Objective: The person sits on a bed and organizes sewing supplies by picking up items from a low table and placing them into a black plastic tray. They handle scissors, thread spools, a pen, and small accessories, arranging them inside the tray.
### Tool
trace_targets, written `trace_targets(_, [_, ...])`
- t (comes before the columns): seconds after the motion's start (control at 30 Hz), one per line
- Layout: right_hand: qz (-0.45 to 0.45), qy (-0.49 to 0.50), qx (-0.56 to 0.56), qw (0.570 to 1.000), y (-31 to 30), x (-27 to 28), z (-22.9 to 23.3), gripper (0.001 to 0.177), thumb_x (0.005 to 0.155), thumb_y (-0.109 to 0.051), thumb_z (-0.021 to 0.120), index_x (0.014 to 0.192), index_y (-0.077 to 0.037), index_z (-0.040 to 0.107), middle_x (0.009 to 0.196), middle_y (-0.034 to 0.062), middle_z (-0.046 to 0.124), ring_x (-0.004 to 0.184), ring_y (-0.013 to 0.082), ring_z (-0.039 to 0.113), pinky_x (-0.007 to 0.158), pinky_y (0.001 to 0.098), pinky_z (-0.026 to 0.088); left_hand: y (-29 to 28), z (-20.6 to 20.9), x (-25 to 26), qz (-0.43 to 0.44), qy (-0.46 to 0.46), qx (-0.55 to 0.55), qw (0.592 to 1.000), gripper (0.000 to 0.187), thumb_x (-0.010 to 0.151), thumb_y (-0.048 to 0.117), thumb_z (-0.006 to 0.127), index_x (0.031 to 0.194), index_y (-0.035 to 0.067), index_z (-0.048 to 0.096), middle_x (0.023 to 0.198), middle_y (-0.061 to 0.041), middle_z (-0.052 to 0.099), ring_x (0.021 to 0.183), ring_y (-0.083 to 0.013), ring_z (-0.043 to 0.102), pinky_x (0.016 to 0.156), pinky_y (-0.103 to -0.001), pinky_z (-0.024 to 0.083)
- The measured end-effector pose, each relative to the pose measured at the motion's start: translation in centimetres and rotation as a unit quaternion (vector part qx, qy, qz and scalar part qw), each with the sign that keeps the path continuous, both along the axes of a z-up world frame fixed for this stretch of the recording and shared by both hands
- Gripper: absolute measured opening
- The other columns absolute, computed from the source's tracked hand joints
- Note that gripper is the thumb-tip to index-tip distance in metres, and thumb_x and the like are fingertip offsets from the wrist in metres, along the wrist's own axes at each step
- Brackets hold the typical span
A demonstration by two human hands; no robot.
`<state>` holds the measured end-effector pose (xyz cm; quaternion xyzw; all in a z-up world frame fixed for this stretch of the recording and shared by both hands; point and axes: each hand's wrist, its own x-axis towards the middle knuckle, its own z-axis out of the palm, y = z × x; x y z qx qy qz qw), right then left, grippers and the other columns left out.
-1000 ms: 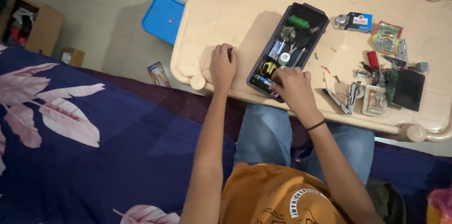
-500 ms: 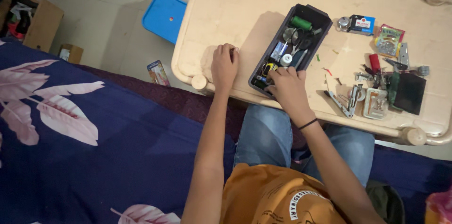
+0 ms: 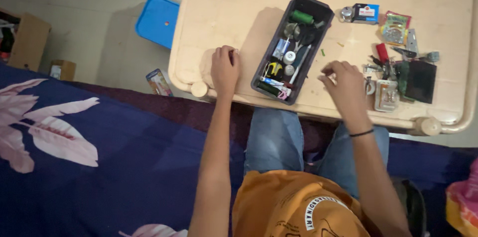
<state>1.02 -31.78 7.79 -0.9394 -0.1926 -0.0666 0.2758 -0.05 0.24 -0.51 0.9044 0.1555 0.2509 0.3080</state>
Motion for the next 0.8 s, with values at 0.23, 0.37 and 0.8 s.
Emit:
trace_targets(0.23, [-0.04,0.029,-0.126,0.991,-5.7,-1.6,-3.5,0.028,0.082,-0.027,0.084,0.1,-0.009,0.072,0.097,0.0091,0.072,0.098,0.0331,0.066,0.083,0.0486,0.049,0.0,-0.2,-0.1,0.0,-0.002,-0.005,1.0,0.015,0.1,0.023,0.063,0.102,0.008,0.062,0.102,-0.011,0.064,0.098,-0.034,0.063,0.08,-0.047,0.052])
trace_targets(0.37, [-0.059,0.05,-0.163,0.984,-6.0,-1.9,-4.7,0.026,0.083,-0.027,0.082,0.102,-0.013,0.072,0.098,0.0065,0.073,0.102,0.0315,0.067,0.087,0.0547,0.046,-0.1,-0.1,-0.2,0.001,0.002,-0.006,1.0,0.015,0.099,0.022,0.064,0.102,0.008,0.063,0.1,-0.011,0.064,0.096,-0.0329,0.063,0.08,-0.046,0.052])
trace_targets(0.8, [-0.135,-0.069,-0.131,0.98,-6.0,1.6,-6.4,0.011,0.096,-0.023,0.076,0.098,-0.012,0.076,0.102,0.0086,0.072,0.112,0.034,0.058,0.097,0.052,0.041,-0.1,0.0,-0.1,0.004,0.014,-0.002,1.0,0.016,0.1,0.023,0.063,0.103,0.008,0.064,0.102,-0.012,0.064,0.098,-0.0346,0.062,0.081,-0.047,0.052])
